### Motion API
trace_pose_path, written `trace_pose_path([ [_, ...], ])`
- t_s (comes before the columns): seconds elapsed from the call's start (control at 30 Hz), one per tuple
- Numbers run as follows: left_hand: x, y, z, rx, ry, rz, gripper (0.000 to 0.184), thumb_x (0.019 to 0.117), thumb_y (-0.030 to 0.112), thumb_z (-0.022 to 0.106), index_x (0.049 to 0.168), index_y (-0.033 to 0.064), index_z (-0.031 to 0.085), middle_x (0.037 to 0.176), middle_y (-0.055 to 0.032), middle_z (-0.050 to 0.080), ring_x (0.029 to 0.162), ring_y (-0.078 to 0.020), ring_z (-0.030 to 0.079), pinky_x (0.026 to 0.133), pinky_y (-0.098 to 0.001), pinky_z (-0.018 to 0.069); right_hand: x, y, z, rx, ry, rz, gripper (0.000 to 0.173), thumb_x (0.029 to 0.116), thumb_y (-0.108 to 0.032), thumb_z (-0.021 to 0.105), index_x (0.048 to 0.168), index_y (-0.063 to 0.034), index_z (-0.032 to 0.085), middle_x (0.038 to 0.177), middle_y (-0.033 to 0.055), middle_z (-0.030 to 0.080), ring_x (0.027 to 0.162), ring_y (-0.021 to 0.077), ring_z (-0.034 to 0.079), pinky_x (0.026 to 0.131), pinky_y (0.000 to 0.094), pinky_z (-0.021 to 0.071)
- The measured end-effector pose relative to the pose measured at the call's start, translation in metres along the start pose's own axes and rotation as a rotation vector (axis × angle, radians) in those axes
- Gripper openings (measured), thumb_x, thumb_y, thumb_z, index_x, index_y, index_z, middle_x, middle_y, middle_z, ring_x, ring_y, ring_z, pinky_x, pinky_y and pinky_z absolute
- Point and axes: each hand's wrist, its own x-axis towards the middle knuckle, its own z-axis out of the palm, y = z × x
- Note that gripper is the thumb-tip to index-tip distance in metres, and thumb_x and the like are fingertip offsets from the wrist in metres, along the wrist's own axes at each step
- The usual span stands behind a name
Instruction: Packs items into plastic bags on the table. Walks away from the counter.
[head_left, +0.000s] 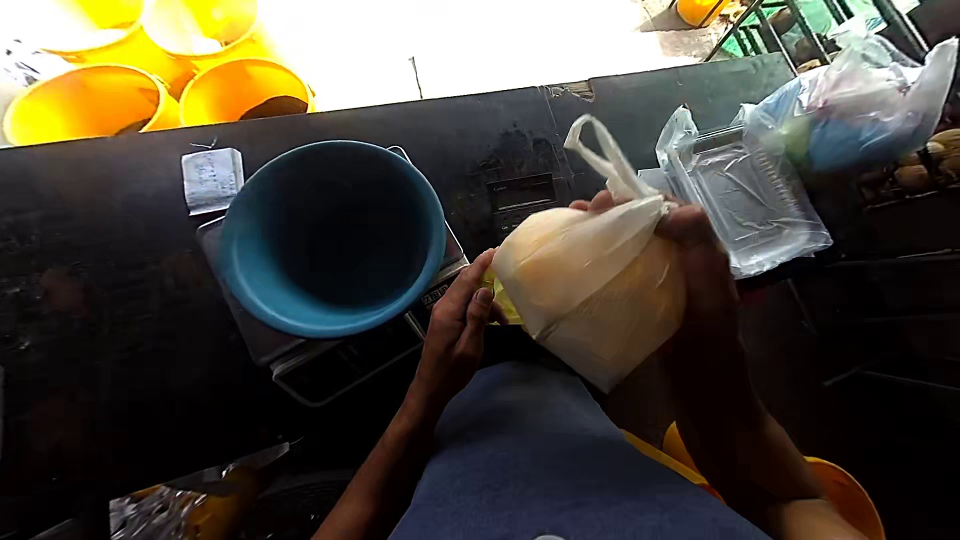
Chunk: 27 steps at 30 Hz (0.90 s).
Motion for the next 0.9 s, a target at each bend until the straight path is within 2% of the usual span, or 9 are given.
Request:
trace_pose_path([
  [0.1,-0.011,-0.008,0.002,0.086,0.003,0.058,0.045,0.1121,0.027,0.035,0.147,0.0072,0.054,0.133,-0.0087,0.066,0.108,-0.0124,0.067,0.093,-0.0321,0.0576,-0.037,0.042,0.020,0.098,0.301,0.163,0.027,0.1003,-0.023,0.048,0.106,-0.0090,0.070,0.111,0.0095,0.073,0.099,0.0152,0.070,0.082,0.0327,0.0607],
  [0.2,-0.021,-0.008,0.006,0.058,-0.108,0.111,0.043,0.1101,0.020,0.038,0.147,0.0029,0.053,0.128,-0.0131,0.065,0.081,-0.0102,0.065,0.070,-0.0290,0.0590,-0.048,0.068,0.021,0.197,0.611,0.174,0.022,0.1039,-0.018,0.048,0.103,-0.0078,0.067,0.098,0.0093,0.071,0.092,0.0175,0.070,0.082,0.0386,0.0599],
  [0.33,-0.013,0.011,0.024,-0.123,-0.401,0.134,0.051,0.1083,0.018,0.043,0.154,-0.0023,0.038,0.120,-0.0176,0.065,0.084,-0.0173,0.068,0.077,-0.0366,0.0626,-0.051,0.084,0.009,0.028,0.721,-0.034,0.017,0.1038,-0.017,0.053,0.109,-0.0085,0.067,0.103,0.0044,0.070,0.095,0.0144,0.069,0.085,0.0370,0.0596],
  [0.37,-0.006,0.018,0.031,-0.151,-0.465,0.141,0.054,0.1076,0.019,0.045,0.156,-0.0007,0.035,0.126,-0.0182,0.063,0.087,-0.0175,0.069,0.079,-0.0368,0.0626,-0.053,0.085,0.002,-0.145,0.664,-0.064,0.019,0.1037,-0.017,0.053,0.110,-0.0057,0.066,0.114,0.0040,0.068,0.103,0.0132,0.066,0.088,0.0354,0.0583],
  [0.43,0.011,0.033,0.039,-0.210,-0.512,0.147,0.059,0.1052,0.023,0.050,0.158,0.0036,0.033,0.141,-0.0171,0.055,0.090,-0.0165,0.069,0.078,-0.0361,0.0626,-0.056,0.079,-0.020,-0.610,0.470,-0.092,0.019,0.1001,-0.015,0.052,0.094,-0.0028,0.066,0.134,0.0085,0.061,0.119,0.0137,0.060,0.093,0.0323,0.0543],
  [0.53,0.046,0.047,0.034,-0.299,-0.430,0.129,0.055,0.1065,0.030,0.050,0.155,0.0063,0.037,0.155,-0.0092,0.046,0.088,-0.0102,0.067,0.074,-0.0284,0.0603,-0.058,0.063,-0.065,-1.046,0.126,-0.216,0.014,0.0949,-0.010,0.059,0.085,-0.0022,0.065,0.126,0.0137,0.066,0.120,0.0187,0.062,0.098,0.0346,0.0525],
  [0.7,0.072,0.053,0.044,-0.306,-0.411,0.122,0.050,0.1063,0.021,0.046,0.153,0.0043,0.038,0.154,-0.0095,0.047,0.089,-0.0118,0.067,0.073,-0.0276,0.0586,-0.026,0.072,-0.086,-1.175,-0.353,-0.450,0.010,0.0942,-0.006,0.064,0.090,0.0003,0.070,0.116,0.0152,0.070,0.118,0.0255,0.065,0.102,0.0402,0.0538],
  [0.83,0.069,0.060,0.050,-0.287,-0.462,0.091,0.050,0.1071,0.024,0.046,0.153,0.0062,0.040,0.155,-0.0104,0.048,0.096,-0.0171,0.069,0.075,-0.0310,0.0599,-0.021,0.068,-0.092,-1.544,-0.583,-0.398,0.032,0.1035,-0.035,0.056,0.107,-0.0068,0.070,0.121,0.0120,0.068,0.120,0.0302,0.063,0.097,0.0456,0.0544],
  [0.9,0.070,0.054,0.043,-0.277,-0.388,0.078,0.051,0.1077,0.033,0.047,0.152,0.0079,0.042,0.151,-0.0101,0.051,0.094,-0.0171,0.069,0.076,-0.0311,0.0599,-0.029,0.032,-0.108,-1.702,-0.614,-0.268,0.050,0.1038,-0.057,0.046,0.101,-0.0115,0.068,0.097,0.0075,0.068,0.094,0.0287,0.067,0.088,0.0546,0.0519],
])
